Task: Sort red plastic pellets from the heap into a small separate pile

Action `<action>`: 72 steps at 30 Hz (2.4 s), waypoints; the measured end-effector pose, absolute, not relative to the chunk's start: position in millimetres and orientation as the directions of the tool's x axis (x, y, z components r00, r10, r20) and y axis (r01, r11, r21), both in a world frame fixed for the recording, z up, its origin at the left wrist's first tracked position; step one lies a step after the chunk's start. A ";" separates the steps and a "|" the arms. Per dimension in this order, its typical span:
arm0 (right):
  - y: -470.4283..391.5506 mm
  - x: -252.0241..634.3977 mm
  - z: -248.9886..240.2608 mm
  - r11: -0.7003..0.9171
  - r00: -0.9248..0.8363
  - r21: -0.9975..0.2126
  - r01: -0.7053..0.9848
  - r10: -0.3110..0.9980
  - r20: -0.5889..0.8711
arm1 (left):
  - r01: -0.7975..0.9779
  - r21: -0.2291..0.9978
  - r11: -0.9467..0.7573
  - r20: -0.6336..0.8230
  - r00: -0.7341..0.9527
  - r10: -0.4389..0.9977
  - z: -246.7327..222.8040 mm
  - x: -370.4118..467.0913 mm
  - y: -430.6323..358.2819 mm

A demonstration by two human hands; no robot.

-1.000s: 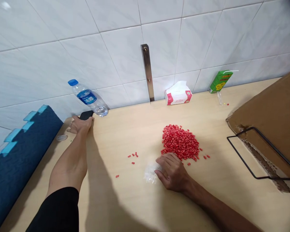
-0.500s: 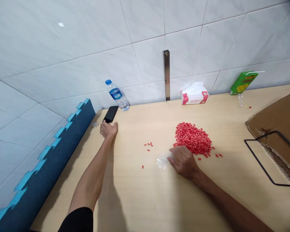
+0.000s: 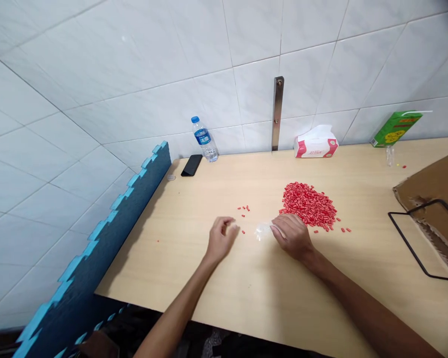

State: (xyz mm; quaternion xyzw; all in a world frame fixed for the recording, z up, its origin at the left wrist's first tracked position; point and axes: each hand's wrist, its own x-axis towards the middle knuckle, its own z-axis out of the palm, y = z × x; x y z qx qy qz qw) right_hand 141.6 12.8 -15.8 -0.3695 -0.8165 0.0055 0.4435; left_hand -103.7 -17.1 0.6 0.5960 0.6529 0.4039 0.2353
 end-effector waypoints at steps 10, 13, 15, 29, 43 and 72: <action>13.9 144.5 -21.4 0.708 -0.299 -0.366 0.604 0.627 0.719 | 0.864 0.498 -0.080 0.102 0.033 0.994 8.7 -74.2 -37.9; 14.6 144.6 -23.5 0.709 -0.289 -0.367 0.602 0.622 0.728 | 0.892 0.431 -0.132 0.127 0.085 0.988 6.2 -74.3 -39.0; 14.9 144.4 -24.3 0.709 -0.280 -0.368 0.601 0.619 0.734 | 0.884 0.440 -0.160 0.145 0.106 0.984 3.5 -75.7 -41.0; 13.8 145.4 -23.8 0.705 -0.281 -0.390 0.592 0.634 0.720 | 0.942 0.296 -0.155 0.124 0.123 0.985 0.6 -92.5 -23.0; 12.2 143.9 -18.5 0.701 -0.263 -0.427 0.571 0.649 0.714 | 0.847 0.510 -0.153 0.239 0.032 0.970 -2.4 -93.9 30.6; 32.3 162.1 -14.7 0.427 -0.296 -0.132 0.895 0.788 0.540 | 0.775 0.358 -0.522 0.340 0.412 0.845 7.6 -33.8 24.9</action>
